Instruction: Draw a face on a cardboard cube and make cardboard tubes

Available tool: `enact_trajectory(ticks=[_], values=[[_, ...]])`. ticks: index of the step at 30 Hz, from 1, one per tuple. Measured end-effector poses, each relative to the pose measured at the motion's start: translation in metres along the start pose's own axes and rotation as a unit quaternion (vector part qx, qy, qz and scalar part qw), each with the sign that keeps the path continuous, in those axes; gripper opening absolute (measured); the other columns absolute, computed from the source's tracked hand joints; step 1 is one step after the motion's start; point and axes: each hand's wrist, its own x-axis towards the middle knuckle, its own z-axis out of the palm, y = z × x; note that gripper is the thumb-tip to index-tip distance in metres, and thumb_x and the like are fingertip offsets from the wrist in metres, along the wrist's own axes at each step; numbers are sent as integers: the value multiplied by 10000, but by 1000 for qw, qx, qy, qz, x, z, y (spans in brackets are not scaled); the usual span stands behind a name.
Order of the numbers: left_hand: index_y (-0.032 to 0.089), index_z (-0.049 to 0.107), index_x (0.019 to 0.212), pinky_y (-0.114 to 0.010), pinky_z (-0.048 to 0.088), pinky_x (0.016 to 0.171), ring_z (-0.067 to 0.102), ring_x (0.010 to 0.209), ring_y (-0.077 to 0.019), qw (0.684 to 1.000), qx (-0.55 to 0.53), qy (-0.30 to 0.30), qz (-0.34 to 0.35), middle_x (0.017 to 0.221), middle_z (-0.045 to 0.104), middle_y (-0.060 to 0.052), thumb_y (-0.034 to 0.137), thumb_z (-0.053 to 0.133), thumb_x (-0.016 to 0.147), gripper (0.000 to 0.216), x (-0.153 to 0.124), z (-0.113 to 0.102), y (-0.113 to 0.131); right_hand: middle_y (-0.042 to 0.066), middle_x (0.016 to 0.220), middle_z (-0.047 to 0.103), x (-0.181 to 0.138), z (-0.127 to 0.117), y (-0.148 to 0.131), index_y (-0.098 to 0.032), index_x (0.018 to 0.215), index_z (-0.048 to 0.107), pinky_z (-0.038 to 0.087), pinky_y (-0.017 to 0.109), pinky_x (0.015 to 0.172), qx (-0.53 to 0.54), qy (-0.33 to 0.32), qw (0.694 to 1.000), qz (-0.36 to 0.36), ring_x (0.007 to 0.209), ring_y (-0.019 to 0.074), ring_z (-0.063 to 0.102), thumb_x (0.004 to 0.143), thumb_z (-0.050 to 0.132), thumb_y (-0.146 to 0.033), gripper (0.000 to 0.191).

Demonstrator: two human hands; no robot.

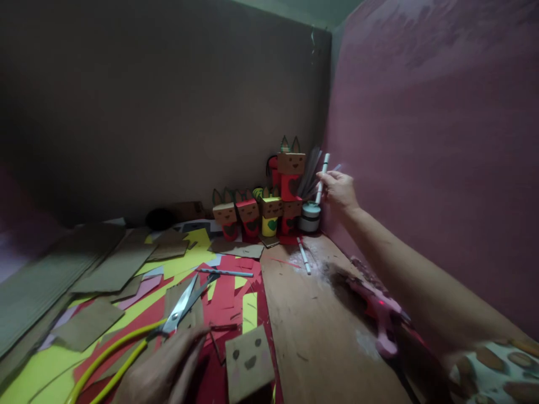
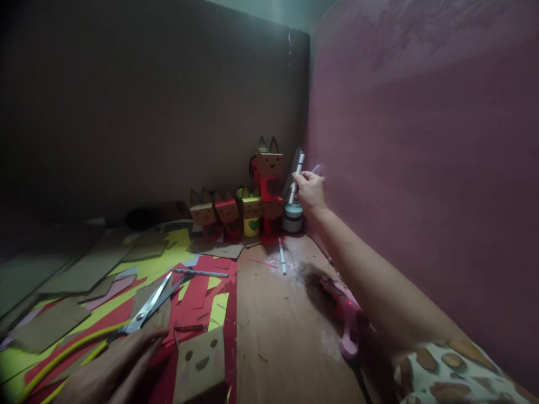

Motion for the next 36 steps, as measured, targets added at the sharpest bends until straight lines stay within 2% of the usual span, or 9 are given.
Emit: enact_trajectory(ticks=[5,9,13,16,18,20,25,32,36], values=[[216,610,1041,-211,544,606,725,655,-158,999,8,36,-16,877,769,-28,369,402,981,265,14,-13,18,-31,609,524,-52,-19,-36,-161,1095,579,286,199,385,225,-122,964,68,435,89,432,773,554,-188,324],[202,549,1158,-212,516,596,673,629,-131,994,-40,7,-102,796,702,1,297,460,961,236,18,-23,29,3,613,533,-118,-34,-51,-138,913,644,271,213,403,379,-304,858,170,452,81,404,750,536,-188,202],[194,409,1306,-202,508,603,598,631,-93,980,-152,36,-120,837,605,15,251,528,927,402,26,-35,48,-7,666,510,-192,-46,-51,-177,937,654,296,205,416,471,-375,759,250,498,83,388,717,554,-195,241],[182,376,1336,-242,534,656,601,726,-113,989,-140,3,-44,1059,576,-70,265,565,915,468,31,-38,72,-29,684,446,-239,-46,-44,-181,1004,654,288,187,388,535,-426,667,293,507,77,359,642,609,-185,365],[160,438,1279,-272,540,714,621,849,-157,995,-88,-27,28,1125,573,-110,246,542,931,373,30,-38,87,-39,663,435,-262,-44,-39,-163,1017,656,319,174,398,562,-427,638,308,512,72,374,642,648,-194,376],[141,519,1162,-253,520,661,617,806,-156,993,-64,-49,85,983,609,-80,189,480,956,215,27,-37,99,-48,594,452,-279,-42,-34,-161,1000,660,320,170,387,553,-423,648,310,484,75,395,693,675,-213,311],[145,557,870,-223,372,473,481,538,-104,984,-106,-78,117,663,526,11,146,415,977,178,9,-36,117,-54,524,526,-308,-42,-22,-174,864,638,319,168,390,440,-403,758,261,406,62,437,831,683,-328,164],[179,516,802,-231,360,449,472,499,-93,950,-242,-188,52,642,519,24,254,361,1012,271,-8,-45,135,-63,468,430,-332,-61,-18,-173,670,551,235,190,357,435,-418,737,304,367,54,382,924,540,-454,379],[210,538,810,-228,363,424,477,482,-100,939,-258,-213,81,640,537,24,231,332,1005,285,4,-66,140,-55,470,416,-331,-72,-27,-188,654,552,204,220,365,441,-429,715,332,361,54,353,927,515,-468,393]])
